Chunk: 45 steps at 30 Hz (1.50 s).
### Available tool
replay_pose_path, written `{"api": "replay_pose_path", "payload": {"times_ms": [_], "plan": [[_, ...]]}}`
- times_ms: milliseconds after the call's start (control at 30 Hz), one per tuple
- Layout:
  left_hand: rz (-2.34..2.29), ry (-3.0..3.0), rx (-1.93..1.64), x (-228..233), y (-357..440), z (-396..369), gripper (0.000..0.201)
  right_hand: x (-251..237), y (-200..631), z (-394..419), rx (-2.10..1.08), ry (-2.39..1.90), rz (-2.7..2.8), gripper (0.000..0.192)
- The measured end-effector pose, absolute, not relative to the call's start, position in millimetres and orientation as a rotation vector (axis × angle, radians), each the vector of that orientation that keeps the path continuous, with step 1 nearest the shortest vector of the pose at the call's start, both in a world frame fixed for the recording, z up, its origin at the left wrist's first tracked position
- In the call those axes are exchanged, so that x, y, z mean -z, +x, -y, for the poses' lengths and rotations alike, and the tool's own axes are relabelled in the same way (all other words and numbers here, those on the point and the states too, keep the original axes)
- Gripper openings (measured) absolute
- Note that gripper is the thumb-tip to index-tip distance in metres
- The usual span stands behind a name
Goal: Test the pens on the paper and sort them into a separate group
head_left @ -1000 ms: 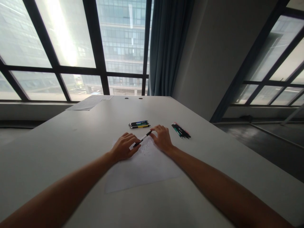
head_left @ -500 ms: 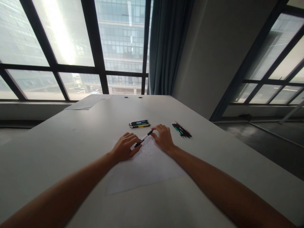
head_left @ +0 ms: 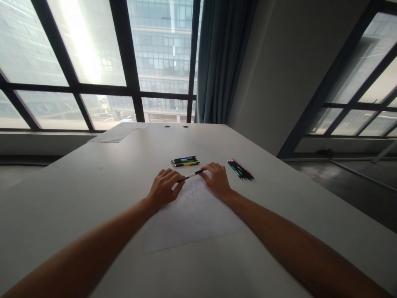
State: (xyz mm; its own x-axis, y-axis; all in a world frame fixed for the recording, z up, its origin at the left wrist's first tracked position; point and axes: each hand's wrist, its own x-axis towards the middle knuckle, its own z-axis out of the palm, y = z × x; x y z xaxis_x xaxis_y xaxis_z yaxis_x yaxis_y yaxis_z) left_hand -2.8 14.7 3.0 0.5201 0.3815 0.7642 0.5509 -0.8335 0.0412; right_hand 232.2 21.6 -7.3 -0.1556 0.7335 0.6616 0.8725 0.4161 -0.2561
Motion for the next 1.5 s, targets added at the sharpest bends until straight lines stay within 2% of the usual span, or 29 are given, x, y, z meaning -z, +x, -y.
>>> {"api": "replay_pose_path", "payload": {"times_ms": [167, 333, 433, 700, 833, 1000, 1167, 1300, 1500], "plan": [[1.226, -2.287, 1.177, -1, -7, -23, 0.026, 5, 231, -21, 0.297, -1.233, 2.02, 0.036], [0.916, -2.299, 0.988, -7, -4, -20, 0.021, -2, 223, -14, 0.366, -1.076, 2.161, 0.05], [0.776, -2.366, 0.83, -10, 3, -13, 0.026, -5, 216, -9, 0.35, -1.003, 2.213, 0.054], [0.904, -2.513, 0.675, -5, 7, -14, 0.03, -3, 209, -5, 0.232, -0.987, 2.29, 0.055], [0.976, -2.604, 0.618, -2, 4, -14, 0.026, -3, 211, -6, 0.195, -0.959, 2.308, 0.052], [1.066, -2.627, 0.616, 0, 4, -14, 0.026, -2, 212, -5, 0.159, -0.917, 2.242, 0.034], [1.084, -2.643, 0.686, -1, 4, -15, 0.028, 0, 209, -5, 0.105, -0.993, 2.196, 0.039], [1.086, -2.631, 0.698, 1, 3, -16, 0.028, 1, 209, -4, 0.087, -0.961, 2.142, 0.026], [1.094, -2.642, 0.732, 1, 3, -16, 0.029, 2, 210, -4, 0.079, -0.981, 2.172, 0.022]]}}
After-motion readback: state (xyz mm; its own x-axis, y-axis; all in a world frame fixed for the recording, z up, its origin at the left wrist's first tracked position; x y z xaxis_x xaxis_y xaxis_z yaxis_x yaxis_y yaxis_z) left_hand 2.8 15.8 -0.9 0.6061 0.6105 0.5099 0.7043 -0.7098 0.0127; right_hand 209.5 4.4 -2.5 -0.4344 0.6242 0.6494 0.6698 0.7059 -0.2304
